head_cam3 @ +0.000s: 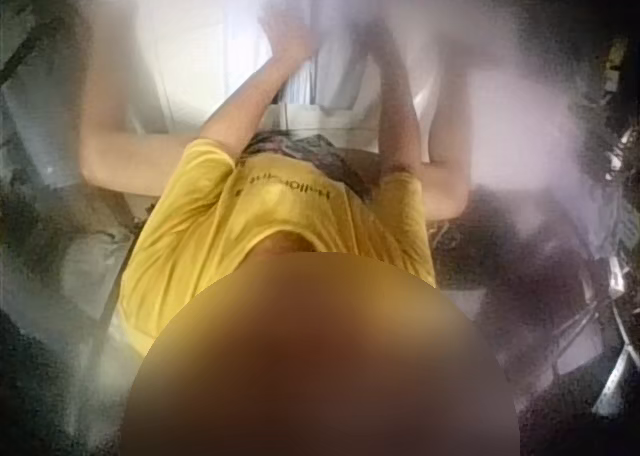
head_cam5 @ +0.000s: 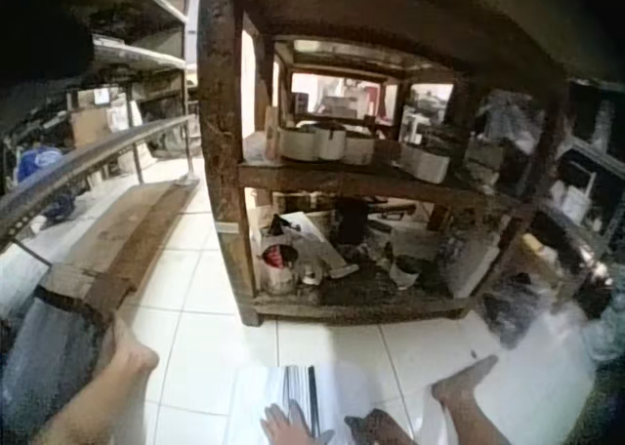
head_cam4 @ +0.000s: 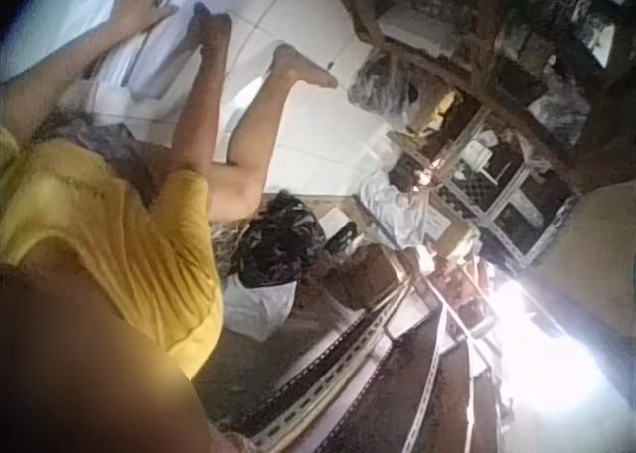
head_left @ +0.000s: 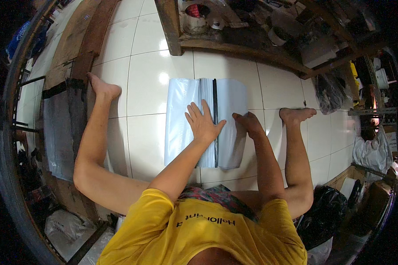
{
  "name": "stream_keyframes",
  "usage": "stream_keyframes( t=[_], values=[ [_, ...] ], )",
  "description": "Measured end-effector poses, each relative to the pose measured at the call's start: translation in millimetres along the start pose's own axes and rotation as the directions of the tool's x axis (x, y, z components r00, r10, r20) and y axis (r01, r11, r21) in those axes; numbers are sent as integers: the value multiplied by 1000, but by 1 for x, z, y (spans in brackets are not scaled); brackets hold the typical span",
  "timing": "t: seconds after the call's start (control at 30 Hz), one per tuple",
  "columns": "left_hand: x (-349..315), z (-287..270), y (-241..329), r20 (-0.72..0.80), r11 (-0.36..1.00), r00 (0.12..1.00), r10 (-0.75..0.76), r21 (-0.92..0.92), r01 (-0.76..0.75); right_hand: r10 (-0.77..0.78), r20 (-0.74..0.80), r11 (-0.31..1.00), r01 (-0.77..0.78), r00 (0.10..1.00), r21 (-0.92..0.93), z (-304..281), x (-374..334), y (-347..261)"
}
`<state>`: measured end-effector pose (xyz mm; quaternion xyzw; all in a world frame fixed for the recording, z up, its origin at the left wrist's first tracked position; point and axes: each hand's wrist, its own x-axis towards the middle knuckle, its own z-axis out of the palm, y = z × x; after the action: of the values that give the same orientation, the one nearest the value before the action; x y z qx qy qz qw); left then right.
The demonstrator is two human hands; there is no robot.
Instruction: The person sits on the floor and repeatedly folds white poly mailers, then places them into a black plastic bag. The person handles the mailers one at a time, smoothing and folding them before stacking them in the bag.
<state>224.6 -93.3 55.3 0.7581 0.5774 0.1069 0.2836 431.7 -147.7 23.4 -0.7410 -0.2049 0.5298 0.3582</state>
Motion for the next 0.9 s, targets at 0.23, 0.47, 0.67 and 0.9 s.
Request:
stream_keyframes(
  t=[0.23, 0.47, 0.67, 0.9],
  values=[
    [9, -11, 0, 102, 990, 995, -11, 140, -3, -4, 73, 995, -3, 997, 97, -5, 1, -7],
    [13, -32, -56, -63, 992, 997, 53, 118, -45, -170, -16, 985, 170, 985, -33, 1, -18, -19],
    [4, -39, -41, -147, 979, 986, -80, 175, 105, -44, 74, 999, 42, 996, 22, 2, 3, 1],
    [23, -50, -85, -56, 978, 978, -202, -71, 198, -116, -15, 992, 115, 993, -45, 1, 9, 0]
  ],
)
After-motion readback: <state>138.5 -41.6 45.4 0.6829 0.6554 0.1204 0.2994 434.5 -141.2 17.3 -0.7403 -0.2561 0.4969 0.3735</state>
